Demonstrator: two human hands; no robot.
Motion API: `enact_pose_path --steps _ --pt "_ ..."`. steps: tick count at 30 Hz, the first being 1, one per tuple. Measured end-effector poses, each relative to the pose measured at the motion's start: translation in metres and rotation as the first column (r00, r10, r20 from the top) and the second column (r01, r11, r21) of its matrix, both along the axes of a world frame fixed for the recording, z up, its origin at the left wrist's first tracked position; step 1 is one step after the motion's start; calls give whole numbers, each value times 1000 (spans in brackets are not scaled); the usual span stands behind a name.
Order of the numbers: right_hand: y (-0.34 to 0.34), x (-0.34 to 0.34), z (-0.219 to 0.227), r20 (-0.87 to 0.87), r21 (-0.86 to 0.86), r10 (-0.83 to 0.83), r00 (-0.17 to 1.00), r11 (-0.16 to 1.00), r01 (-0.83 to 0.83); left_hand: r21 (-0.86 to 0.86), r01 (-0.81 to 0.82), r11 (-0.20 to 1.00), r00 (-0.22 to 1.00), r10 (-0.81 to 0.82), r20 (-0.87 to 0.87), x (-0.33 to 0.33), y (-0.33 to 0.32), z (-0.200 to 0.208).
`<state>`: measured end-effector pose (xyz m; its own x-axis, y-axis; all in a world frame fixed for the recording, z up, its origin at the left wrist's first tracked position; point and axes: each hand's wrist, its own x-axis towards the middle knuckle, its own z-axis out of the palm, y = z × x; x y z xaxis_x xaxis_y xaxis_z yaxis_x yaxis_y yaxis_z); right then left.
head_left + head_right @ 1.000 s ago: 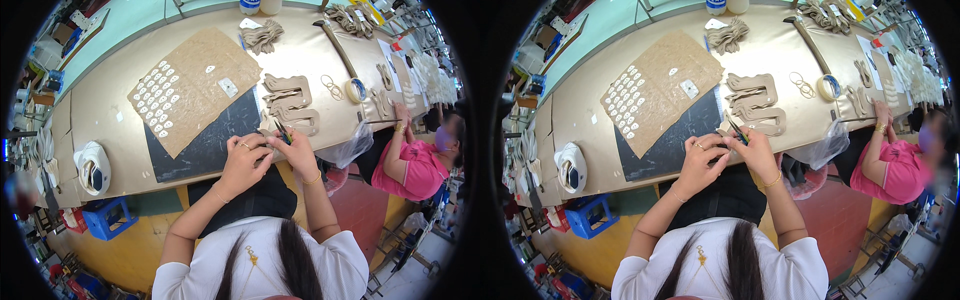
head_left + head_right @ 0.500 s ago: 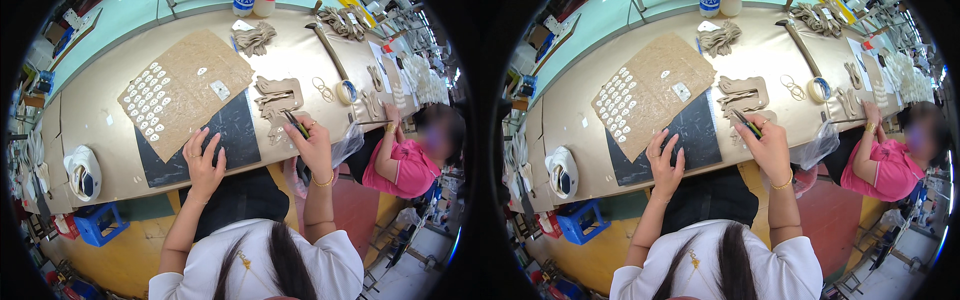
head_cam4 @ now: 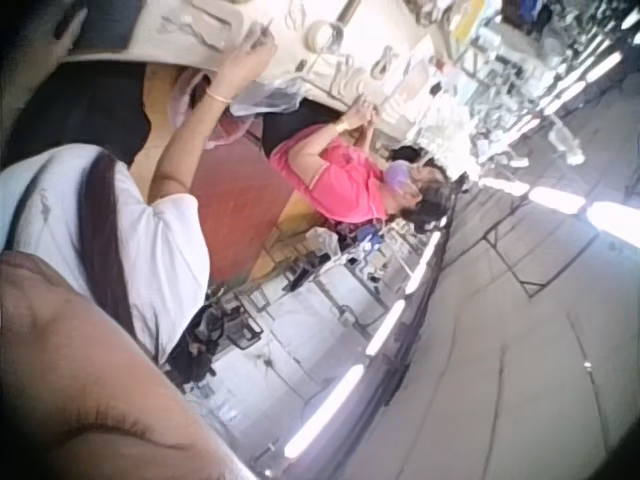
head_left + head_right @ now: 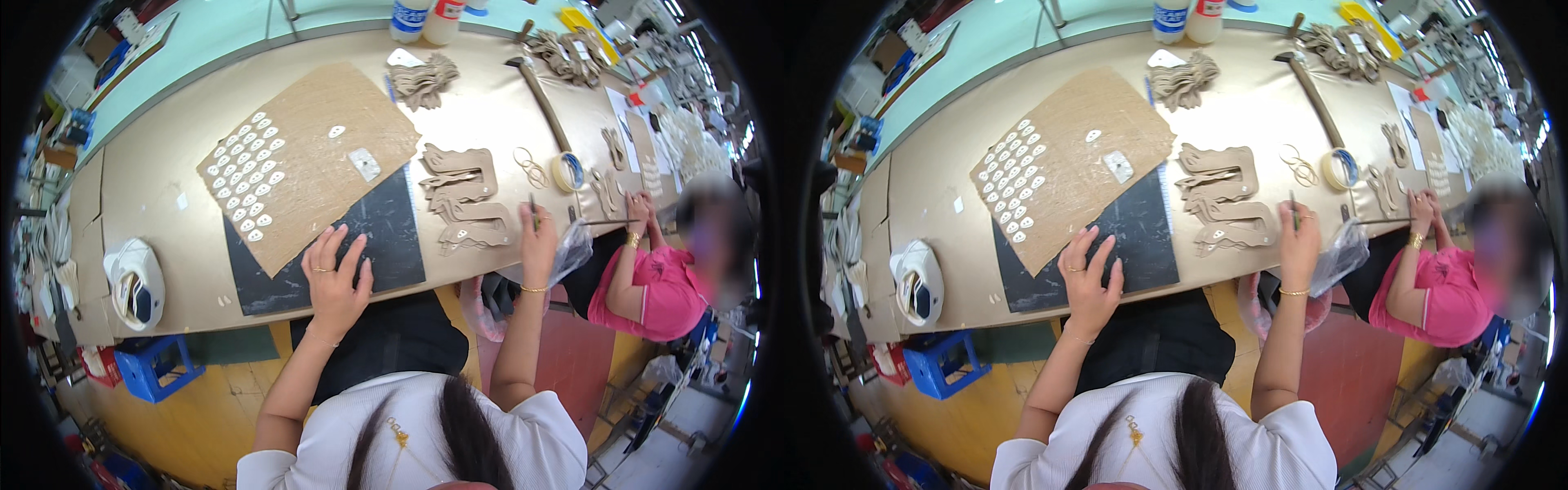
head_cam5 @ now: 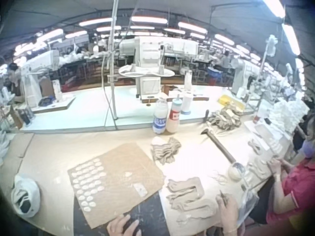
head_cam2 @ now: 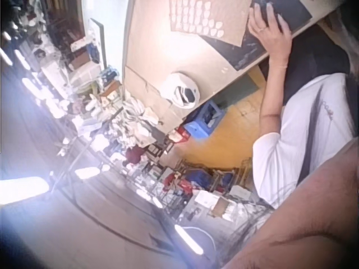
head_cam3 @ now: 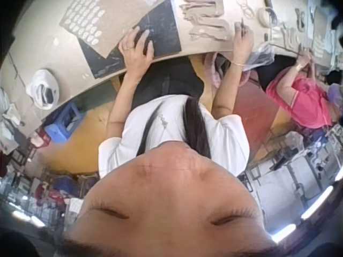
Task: The person repeatedly picks small white fabric pieces from a cardboard sheet, trims their edges with a small cutting tool, and places the trimmed pieces into a pile on the table. The person works at a table in a workshop setting with other workers visible in the background.
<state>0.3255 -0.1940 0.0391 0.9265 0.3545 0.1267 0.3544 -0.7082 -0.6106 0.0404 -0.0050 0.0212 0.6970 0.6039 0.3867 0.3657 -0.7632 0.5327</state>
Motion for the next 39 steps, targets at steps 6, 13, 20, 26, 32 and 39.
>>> enact_pose_path --steps 6,13,20,26,32,39 --pt "53 -7 21 143 159 264 954 945 -285 14 -40 999 983 42 -178 -3 -7 8" --pt "190 -53 56 308 -56 769 560 602 -796 40 -136 990 968 141 -207 -27 -6 11" --pt "282 -102 45 542 -341 827 150 379 -860 71 -236 969 931 247 -270 -61 -3 2" --pt "308 -114 39 524 -493 852 -9 294 -819 35 -258 966 913 255 -319 -72 -6 2" --pt "315 -118 37 516 -522 852 -81 239 -819 64 -163 984 939 175 -295 -54 3 11" --pt "338 -104 36 242 -467 970 27 141 -873 152 -150 977 911 196 -362 -34 3 1"
